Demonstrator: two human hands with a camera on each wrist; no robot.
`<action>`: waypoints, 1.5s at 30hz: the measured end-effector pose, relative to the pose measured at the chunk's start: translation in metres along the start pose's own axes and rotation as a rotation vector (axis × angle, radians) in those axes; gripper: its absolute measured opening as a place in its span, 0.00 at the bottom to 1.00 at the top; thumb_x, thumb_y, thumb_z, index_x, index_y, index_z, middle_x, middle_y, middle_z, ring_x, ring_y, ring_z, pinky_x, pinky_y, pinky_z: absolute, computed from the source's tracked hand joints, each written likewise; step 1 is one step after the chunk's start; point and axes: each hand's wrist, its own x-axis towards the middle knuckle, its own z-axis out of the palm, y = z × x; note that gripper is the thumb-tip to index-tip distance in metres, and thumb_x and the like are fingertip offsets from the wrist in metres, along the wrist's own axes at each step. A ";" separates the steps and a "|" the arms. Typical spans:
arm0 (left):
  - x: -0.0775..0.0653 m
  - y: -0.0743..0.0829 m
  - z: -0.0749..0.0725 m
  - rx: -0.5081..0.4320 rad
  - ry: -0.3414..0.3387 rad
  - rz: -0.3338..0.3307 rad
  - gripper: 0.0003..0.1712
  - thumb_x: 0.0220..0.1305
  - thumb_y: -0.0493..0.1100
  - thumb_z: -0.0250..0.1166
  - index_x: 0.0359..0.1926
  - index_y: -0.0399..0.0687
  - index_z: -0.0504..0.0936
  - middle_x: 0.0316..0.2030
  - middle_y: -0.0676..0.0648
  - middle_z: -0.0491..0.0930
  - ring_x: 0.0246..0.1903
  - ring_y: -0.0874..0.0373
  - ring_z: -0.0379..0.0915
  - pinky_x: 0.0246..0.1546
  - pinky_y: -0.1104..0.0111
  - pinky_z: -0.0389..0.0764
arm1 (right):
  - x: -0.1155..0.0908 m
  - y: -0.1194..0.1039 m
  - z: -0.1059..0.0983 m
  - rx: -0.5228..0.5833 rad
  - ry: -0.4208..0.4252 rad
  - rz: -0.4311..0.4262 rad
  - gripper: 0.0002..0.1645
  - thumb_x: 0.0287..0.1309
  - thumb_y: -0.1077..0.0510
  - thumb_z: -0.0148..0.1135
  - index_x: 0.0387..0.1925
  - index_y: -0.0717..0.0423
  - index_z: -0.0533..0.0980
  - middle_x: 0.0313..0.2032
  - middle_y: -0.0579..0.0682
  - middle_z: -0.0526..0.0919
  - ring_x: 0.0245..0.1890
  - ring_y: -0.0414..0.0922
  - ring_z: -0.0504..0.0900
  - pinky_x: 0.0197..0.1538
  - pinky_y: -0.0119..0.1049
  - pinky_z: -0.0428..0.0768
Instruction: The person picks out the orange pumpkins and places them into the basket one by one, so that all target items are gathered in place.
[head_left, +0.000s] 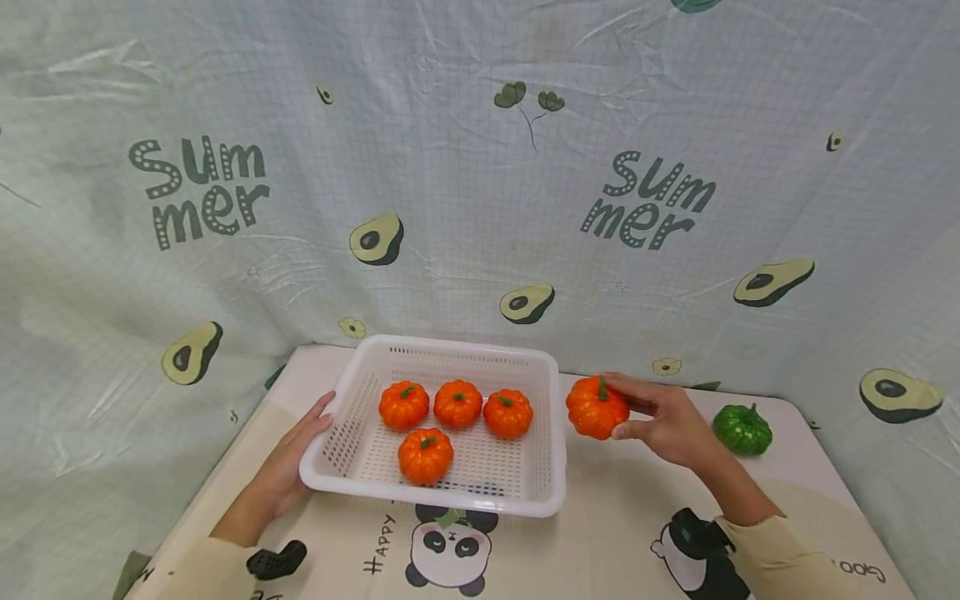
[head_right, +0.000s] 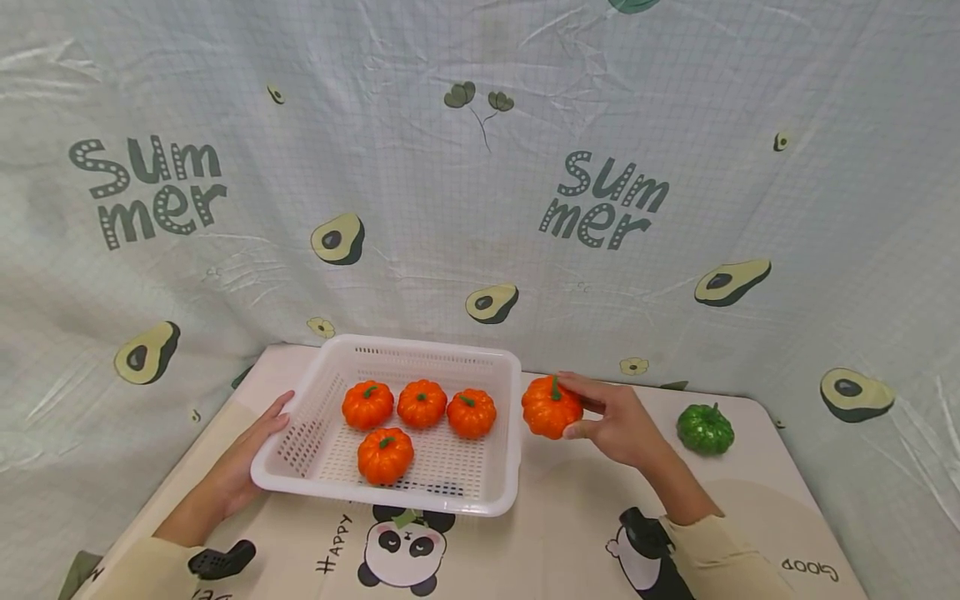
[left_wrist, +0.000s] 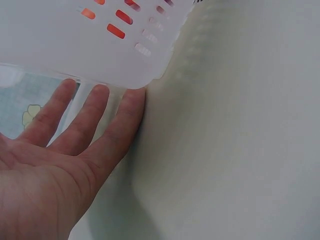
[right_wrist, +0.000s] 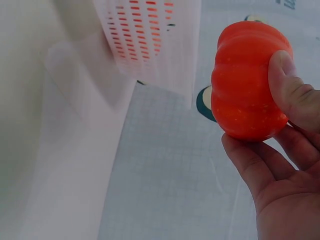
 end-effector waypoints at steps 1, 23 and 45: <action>0.000 0.000 0.000 0.003 0.001 0.001 0.39 0.82 0.64 0.42 0.84 0.73 0.36 0.85 0.45 0.37 0.80 0.37 0.47 0.66 0.53 0.74 | 0.001 -0.001 0.001 0.001 -0.003 0.003 0.42 0.47 0.65 0.80 0.66 0.64 0.77 0.66 0.63 0.80 0.59 0.14 0.70 0.58 0.23 0.78; 0.000 0.000 0.001 0.003 0.003 0.001 0.39 0.82 0.64 0.42 0.84 0.73 0.37 0.85 0.45 0.38 0.80 0.36 0.48 0.68 0.48 0.74 | 0.014 -0.015 0.026 0.029 -0.069 -0.052 0.44 0.45 0.66 0.81 0.67 0.64 0.76 0.66 0.63 0.81 0.62 0.62 0.82 0.58 0.49 0.83; 0.000 -0.001 0.001 0.017 0.008 0.003 0.39 0.82 0.64 0.42 0.84 0.73 0.36 0.85 0.44 0.38 0.80 0.34 0.48 0.68 0.45 0.73 | 0.025 -0.024 0.048 0.070 -0.131 0.001 0.43 0.46 0.65 0.81 0.67 0.61 0.77 0.65 0.61 0.81 0.62 0.60 0.83 0.59 0.46 0.83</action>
